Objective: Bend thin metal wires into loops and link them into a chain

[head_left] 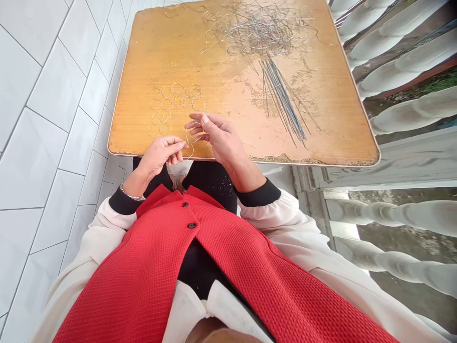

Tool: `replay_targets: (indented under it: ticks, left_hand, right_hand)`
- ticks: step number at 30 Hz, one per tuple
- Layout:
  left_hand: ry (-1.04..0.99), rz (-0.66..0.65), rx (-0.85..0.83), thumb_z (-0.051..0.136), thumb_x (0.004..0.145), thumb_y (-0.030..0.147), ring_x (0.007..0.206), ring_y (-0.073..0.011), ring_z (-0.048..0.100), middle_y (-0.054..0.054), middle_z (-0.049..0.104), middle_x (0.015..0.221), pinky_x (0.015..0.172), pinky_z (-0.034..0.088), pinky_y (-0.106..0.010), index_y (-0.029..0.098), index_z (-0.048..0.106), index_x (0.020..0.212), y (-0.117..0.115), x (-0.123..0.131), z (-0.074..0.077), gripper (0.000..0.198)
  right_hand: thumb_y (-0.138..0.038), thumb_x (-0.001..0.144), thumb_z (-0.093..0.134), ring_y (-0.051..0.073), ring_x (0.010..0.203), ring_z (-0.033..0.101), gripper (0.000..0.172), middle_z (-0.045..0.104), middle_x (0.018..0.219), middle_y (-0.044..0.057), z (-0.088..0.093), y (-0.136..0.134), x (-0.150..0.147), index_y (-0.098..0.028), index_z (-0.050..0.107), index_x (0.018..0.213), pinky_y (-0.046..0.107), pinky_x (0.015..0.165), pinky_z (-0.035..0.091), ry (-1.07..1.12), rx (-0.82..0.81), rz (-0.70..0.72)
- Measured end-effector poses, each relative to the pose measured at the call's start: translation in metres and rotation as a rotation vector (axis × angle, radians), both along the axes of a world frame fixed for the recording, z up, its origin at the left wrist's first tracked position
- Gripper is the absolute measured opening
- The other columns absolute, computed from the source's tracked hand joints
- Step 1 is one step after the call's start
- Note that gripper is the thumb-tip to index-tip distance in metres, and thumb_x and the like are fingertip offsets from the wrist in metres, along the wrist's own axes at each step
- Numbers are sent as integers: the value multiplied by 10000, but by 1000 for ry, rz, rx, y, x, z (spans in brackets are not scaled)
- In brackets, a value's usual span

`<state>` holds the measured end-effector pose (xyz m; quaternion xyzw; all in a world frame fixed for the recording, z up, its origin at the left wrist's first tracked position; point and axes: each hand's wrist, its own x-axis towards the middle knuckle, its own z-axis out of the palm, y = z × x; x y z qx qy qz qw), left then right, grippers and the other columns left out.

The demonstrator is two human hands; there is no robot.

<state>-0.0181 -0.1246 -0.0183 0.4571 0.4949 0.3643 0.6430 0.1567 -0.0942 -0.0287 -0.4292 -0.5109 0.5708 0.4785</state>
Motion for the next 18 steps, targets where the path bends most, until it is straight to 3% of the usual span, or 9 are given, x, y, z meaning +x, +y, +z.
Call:
replay_targets:
  ticks: [2,6,10,14,18]
  left_hand:
    - [8,1,9,591,962,106,352,-13,470,46,606,477,376,290,-126,121,671,756,-1,2,1,222]
    - [-4,-17,65,600,950,106,362,-10,457,56,595,485,381,291,-126,128,670,758,-2,4,-1,206]
    - [0,-1,107,610,942,118,380,-5,451,68,577,492,395,298,-117,139,673,773,-2,5,-6,182]
    - [-5,17,127,603,944,113,372,-1,427,74,562,482,394,293,-115,138,674,774,-2,6,-7,186]
    - [3,28,119,593,958,111,358,2,423,77,559,476,390,286,-118,138,668,771,-4,7,-4,204]
  right_hand:
    - [-749,849,659,127,813,691,535,758,912,40,2,1,-5,-226,741,923,213,650,522,5,-12,29]
    - [-815,850,581,119,668,635,596,693,736,17,-6,5,-14,-237,691,757,235,583,494,1,9,17]
    - [-793,891,545,113,573,567,558,600,632,-11,-13,8,-20,-264,684,777,248,545,467,-16,4,-21]
    - [-782,902,540,113,554,546,543,567,622,-20,-9,8,-24,-269,660,772,249,538,459,-30,-8,-32]
    - [-787,887,561,107,571,566,579,628,674,0,-4,7,-21,-239,642,720,254,565,476,79,-29,42]
